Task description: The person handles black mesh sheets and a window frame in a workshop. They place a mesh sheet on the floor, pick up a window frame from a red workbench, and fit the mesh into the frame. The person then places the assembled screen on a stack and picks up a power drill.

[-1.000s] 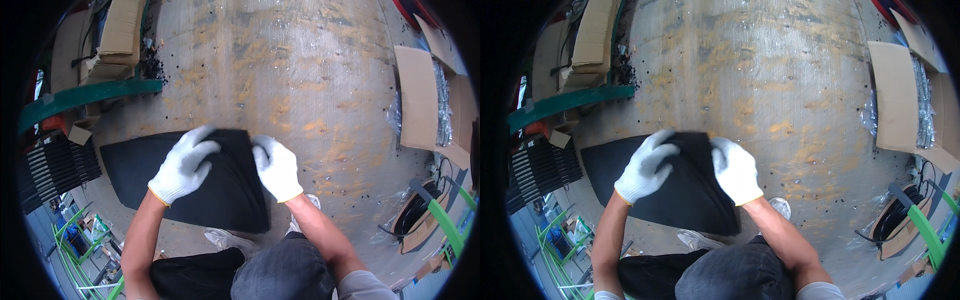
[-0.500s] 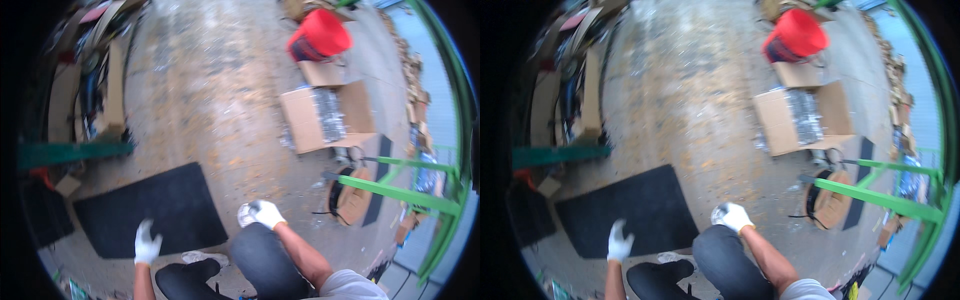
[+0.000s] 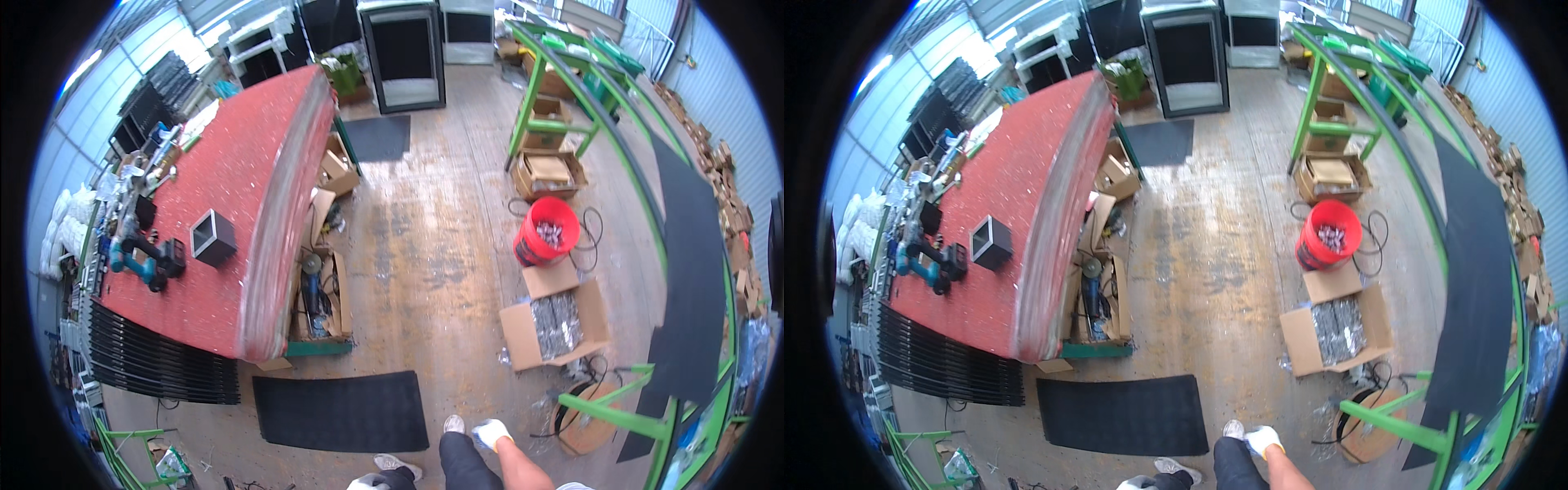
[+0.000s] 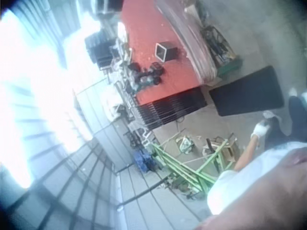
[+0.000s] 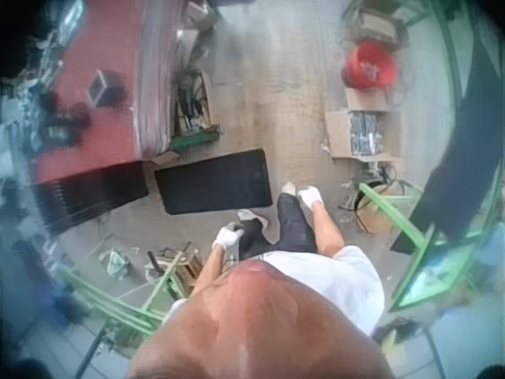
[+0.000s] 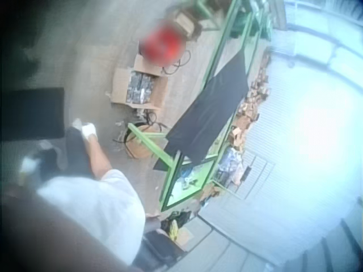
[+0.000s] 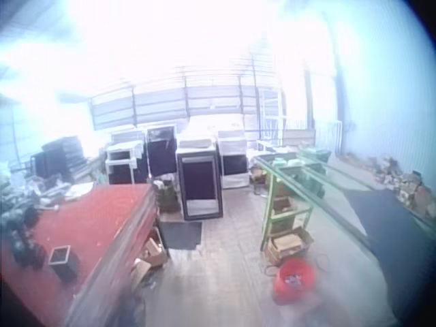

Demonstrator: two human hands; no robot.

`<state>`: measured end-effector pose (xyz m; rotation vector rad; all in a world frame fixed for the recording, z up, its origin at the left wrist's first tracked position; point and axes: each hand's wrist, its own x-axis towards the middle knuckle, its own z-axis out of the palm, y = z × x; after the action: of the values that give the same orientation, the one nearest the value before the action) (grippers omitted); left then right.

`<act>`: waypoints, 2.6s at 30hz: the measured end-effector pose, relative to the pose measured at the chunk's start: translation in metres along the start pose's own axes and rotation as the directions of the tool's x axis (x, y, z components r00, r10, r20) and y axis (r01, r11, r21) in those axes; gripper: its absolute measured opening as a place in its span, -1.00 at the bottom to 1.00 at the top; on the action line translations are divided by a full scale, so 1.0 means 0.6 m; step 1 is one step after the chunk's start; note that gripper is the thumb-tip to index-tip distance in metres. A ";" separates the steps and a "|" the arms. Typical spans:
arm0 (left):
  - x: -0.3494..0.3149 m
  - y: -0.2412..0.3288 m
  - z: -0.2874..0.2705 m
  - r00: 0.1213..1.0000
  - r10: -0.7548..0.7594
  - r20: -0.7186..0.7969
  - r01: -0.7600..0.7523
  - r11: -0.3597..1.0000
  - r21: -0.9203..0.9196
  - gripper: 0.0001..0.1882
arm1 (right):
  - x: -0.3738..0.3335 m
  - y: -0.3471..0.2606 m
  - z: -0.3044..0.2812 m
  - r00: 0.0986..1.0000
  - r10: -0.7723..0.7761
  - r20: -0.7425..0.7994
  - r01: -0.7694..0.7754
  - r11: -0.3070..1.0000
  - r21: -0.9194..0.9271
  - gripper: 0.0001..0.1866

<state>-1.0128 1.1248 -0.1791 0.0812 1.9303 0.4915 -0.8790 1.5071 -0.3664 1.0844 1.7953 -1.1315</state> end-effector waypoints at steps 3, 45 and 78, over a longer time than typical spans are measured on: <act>-0.022 0.118 -0.037 0.998 0.047 -0.041 -0.051 0.994 -0.092 -0.51 | 0.009 -0.100 -0.092 0.994 -0.089 -0.070 0.104 0.960 0.262 -0.77; 1.175 1.359 -1.295 0.949 0.234 -0.210 -0.201 0.966 0.164 -0.45 | 0.898 -1.403 -1.297 0.959 -0.253 -0.126 0.281 0.807 0.520 -0.71; 2.437 1.474 -1.572 0.601 0.727 -0.332 -0.231 0.556 0.799 -0.21 | 1.754 -1.555 -0.994 0.924 -0.237 -0.298 0.373 0.727 0.577 -0.66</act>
<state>-2.6054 2.0587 -0.8131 1.1772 2.7026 0.1195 -2.2101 2.1042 -0.8192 1.3409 1.8437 -1.9904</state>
